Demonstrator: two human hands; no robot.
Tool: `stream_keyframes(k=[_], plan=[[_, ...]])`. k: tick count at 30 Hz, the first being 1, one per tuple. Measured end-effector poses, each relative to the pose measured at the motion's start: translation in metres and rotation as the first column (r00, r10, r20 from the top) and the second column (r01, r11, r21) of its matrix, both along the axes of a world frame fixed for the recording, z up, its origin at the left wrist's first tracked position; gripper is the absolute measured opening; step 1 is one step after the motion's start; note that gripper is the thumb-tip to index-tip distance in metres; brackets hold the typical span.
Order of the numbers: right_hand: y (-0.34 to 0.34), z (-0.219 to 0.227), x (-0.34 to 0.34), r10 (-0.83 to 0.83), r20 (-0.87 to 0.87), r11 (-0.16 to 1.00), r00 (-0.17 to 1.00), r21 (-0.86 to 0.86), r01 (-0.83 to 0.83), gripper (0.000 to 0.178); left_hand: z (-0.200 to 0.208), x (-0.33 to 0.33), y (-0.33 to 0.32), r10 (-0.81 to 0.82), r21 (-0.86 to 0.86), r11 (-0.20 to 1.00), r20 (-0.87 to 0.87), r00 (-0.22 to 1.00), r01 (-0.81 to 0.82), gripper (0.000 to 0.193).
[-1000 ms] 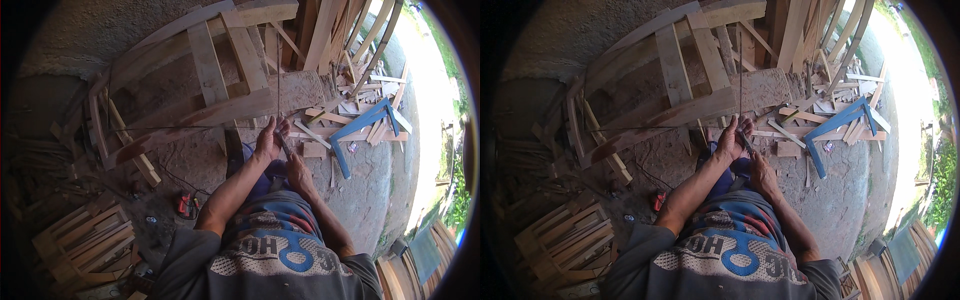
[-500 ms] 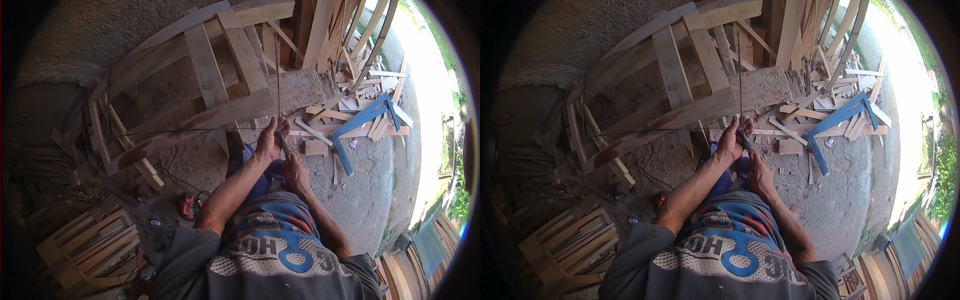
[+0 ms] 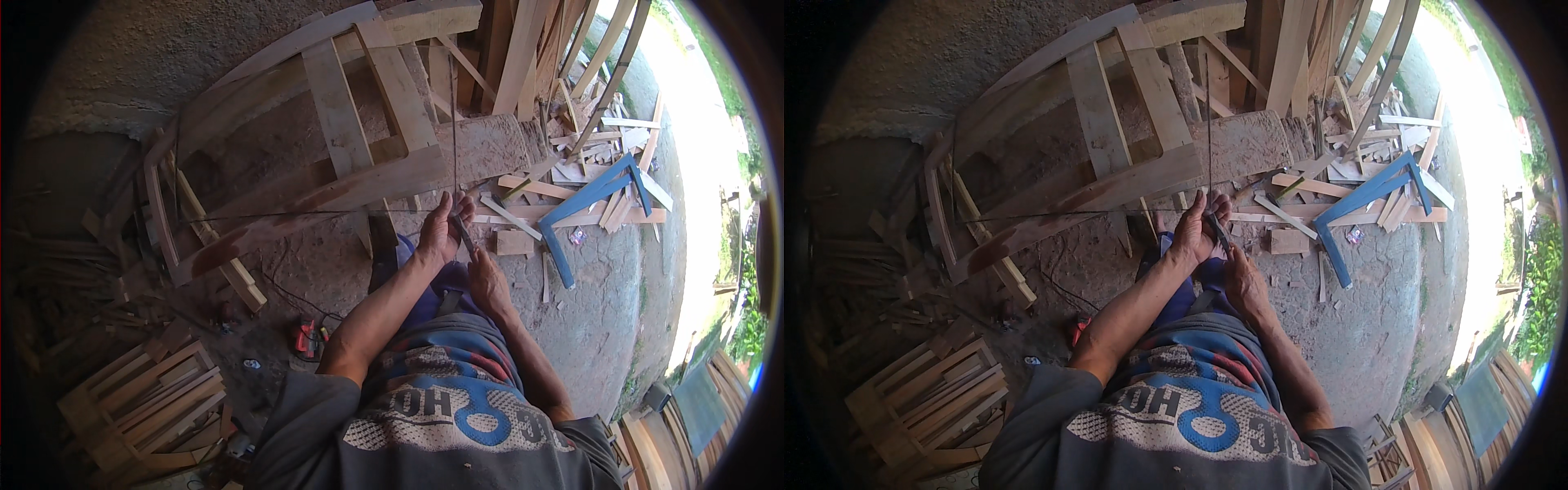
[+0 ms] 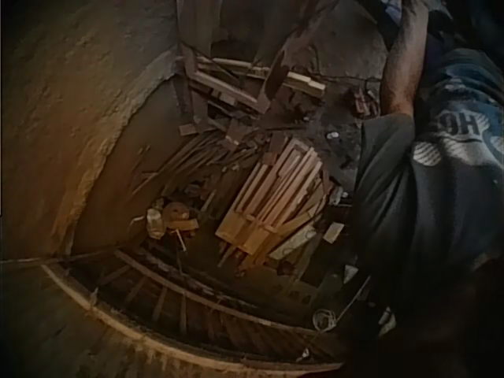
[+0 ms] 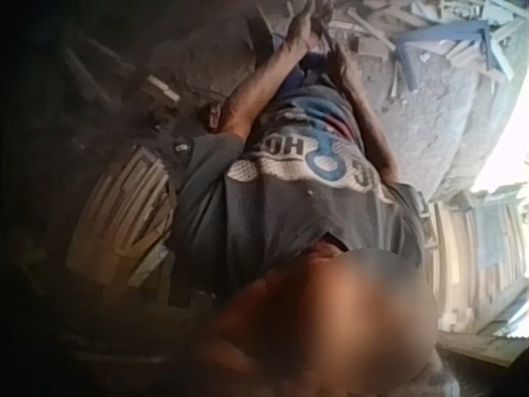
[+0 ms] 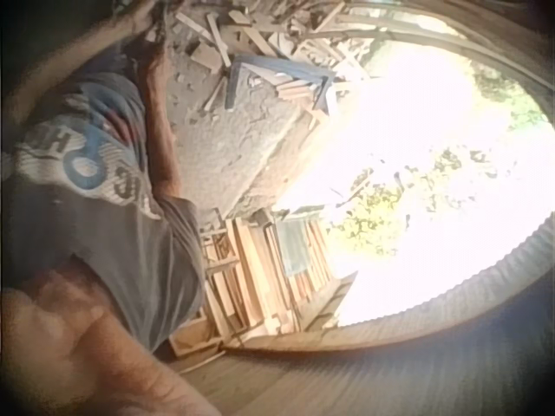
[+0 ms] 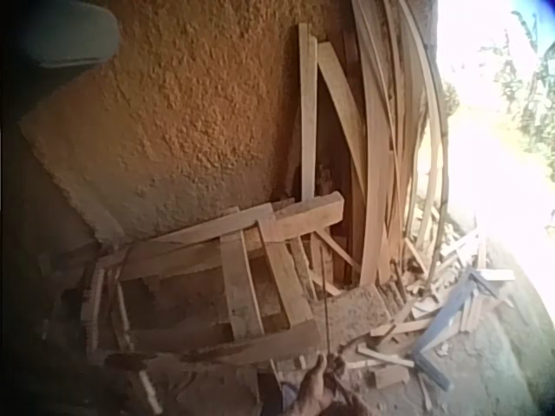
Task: The person assembles a wooden frame by positioning planks, using a hand saw to cut pieces, and hammering nails to secure joints. The person also handles a curved glass pane, positioning it within the frame.
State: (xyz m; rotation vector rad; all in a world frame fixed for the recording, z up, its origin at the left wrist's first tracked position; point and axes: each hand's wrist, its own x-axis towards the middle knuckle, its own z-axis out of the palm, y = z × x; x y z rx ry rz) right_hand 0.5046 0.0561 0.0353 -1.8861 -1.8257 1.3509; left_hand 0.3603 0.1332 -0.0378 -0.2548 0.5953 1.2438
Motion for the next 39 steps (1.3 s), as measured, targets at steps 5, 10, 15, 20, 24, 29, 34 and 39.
stream_keyframes(k=[5, 10, 15, 20, 24, 29, 34, 39], plan=[[0.003, -0.001, 0.008, 0.049, 0.009, 0.999, 0.999, 0.000, -0.049, 0.039, -0.001, 0.000, -0.001, -0.011, 0.009, 1.000, -0.019, 1.000, 0.011, 0.040], [0.005, -0.004, 0.011, 0.058, 0.077, 0.998, 0.995, 0.015, -0.060, 0.039, -0.001, 0.000, 0.000, -0.005, -0.009, 1.000, -0.016, 1.000, 0.005, 0.041], [0.008, -0.003, 0.011, 0.062, 0.098, 0.998, 0.993, 0.011, -0.064, 0.038, -0.001, 0.001, 0.000, 0.005, -0.023, 1.000, -0.028, 1.000, -0.005, 0.042], [0.017, 0.002, 0.013, 0.081, 0.106, 0.997, 0.991, 0.012, -0.083, 0.038, -0.001, 0.001, 0.000, 0.004, 0.027, 1.000, -0.027, 1.000, -0.003, 0.043], [0.020, 0.003, 0.017, 0.112, 0.133, 0.994, 0.985, -0.016, -0.111, 0.038, -0.002, 0.001, -0.001, 0.009, 0.023, 1.000, -0.020, 1.000, -0.009, 0.043], [0.020, 0.002, 0.017, 0.104, 0.095, 0.994, 0.990, 0.037, -0.108, 0.036, -0.004, 0.002, 0.000, 0.017, 0.041, 0.999, 0.007, 1.000, -0.018, 0.043], [0.031, 0.010, 0.028, 0.137, 0.064, 0.991, 0.988, -0.003, -0.137, 0.031, -0.002, 0.003, 0.000, 0.032, 0.006, 0.999, 0.011, 0.999, -0.032, 0.043], [0.044, 0.014, 0.044, 0.263, 0.096, 0.963, 0.960, 0.030, -0.267, 0.030, 0.002, 0.003, -0.001, 0.025, -0.018, 1.000, -0.004, 1.000, -0.025, 0.042]])
